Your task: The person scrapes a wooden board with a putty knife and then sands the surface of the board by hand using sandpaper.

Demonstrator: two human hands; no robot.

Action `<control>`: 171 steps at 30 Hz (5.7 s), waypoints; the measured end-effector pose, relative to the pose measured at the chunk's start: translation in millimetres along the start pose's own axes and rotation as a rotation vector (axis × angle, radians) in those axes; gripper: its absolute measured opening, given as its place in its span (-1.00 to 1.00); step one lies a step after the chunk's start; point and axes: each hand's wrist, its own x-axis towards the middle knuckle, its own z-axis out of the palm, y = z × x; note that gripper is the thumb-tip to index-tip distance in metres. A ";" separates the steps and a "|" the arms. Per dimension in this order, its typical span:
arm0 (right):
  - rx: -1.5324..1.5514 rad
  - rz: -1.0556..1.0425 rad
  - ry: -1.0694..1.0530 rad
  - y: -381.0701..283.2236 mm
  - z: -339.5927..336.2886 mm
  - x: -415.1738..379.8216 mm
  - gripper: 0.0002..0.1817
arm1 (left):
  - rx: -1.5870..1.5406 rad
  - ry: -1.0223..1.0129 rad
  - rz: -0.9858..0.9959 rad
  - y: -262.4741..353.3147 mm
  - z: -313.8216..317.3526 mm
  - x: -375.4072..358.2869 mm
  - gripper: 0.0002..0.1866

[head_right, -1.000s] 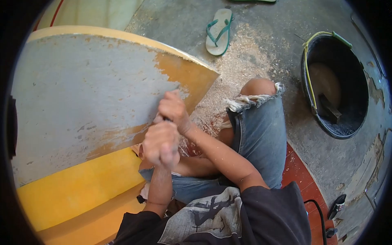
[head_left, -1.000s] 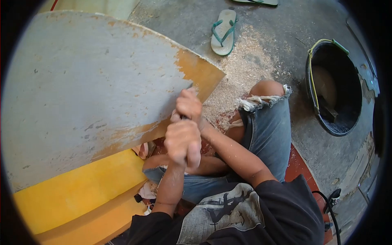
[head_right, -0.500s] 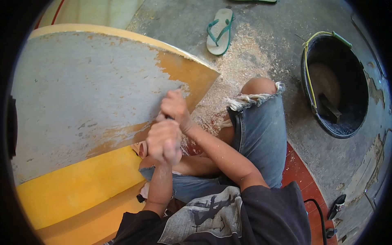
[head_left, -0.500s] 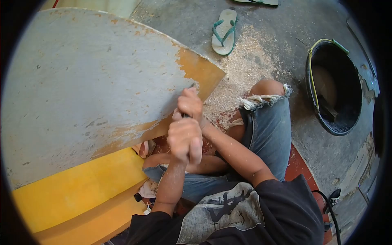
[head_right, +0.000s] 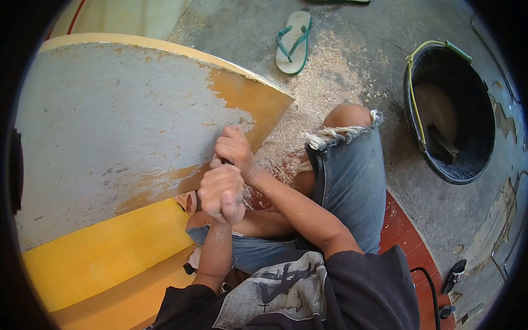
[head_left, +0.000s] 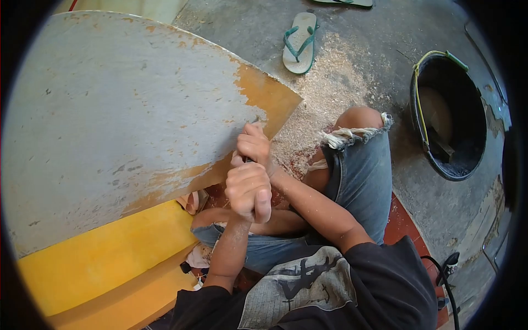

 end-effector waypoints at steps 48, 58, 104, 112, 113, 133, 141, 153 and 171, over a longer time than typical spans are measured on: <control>-0.082 0.016 -0.130 24.9 -3.9 -36.1 -0.73 | -0.080 -0.071 0.028 -35.6 -1.0 -33.4 -0.60; -0.084 0.025 -0.124 27.4 -12.4 -31.1 -0.72 | -0.076 -0.076 0.086 -42.6 5.7 -32.2 -0.62; -0.242 0.557 -0.458 -126.6 -107.5 -44.5 -0.42 | 0.033 -0.070 0.113 60.1 -50.6 -41.9 -0.65; 1.109 1.980 -0.135 -156.9 -85.7 -54.5 -0.50 | 0.040 -0.323 -0.023 90.1 -17.4 -107.3 -0.68; 1.027 1.976 0.020 -158.6 -82.8 -53.1 -0.57 | -0.023 -0.270 -0.039 95.4 -21.8 -107.8 -0.73; 0.556 1.580 0.266 -86.4 -10.0 -110.0 -0.77 | 0.130 -0.364 -1.339 -74.1 -12.5 -91.3 -0.22; 0.029 1.358 0.030 -66.4 -15.5 -145.2 -0.53 | 0.534 -0.371 -1.148 -71.5 13.1 -82.5 -0.45; 0.021 1.264 -0.036 -68.2 -22.6 -124.4 -0.51 | 0.617 -0.268 -0.923 -66.9 14.7 -75.5 -0.53; -0.060 1.130 -0.011 -64.5 -15.3 -121.1 -0.52 | 0.586 -0.203 -0.890 -72.1 13.4 -74.6 -0.48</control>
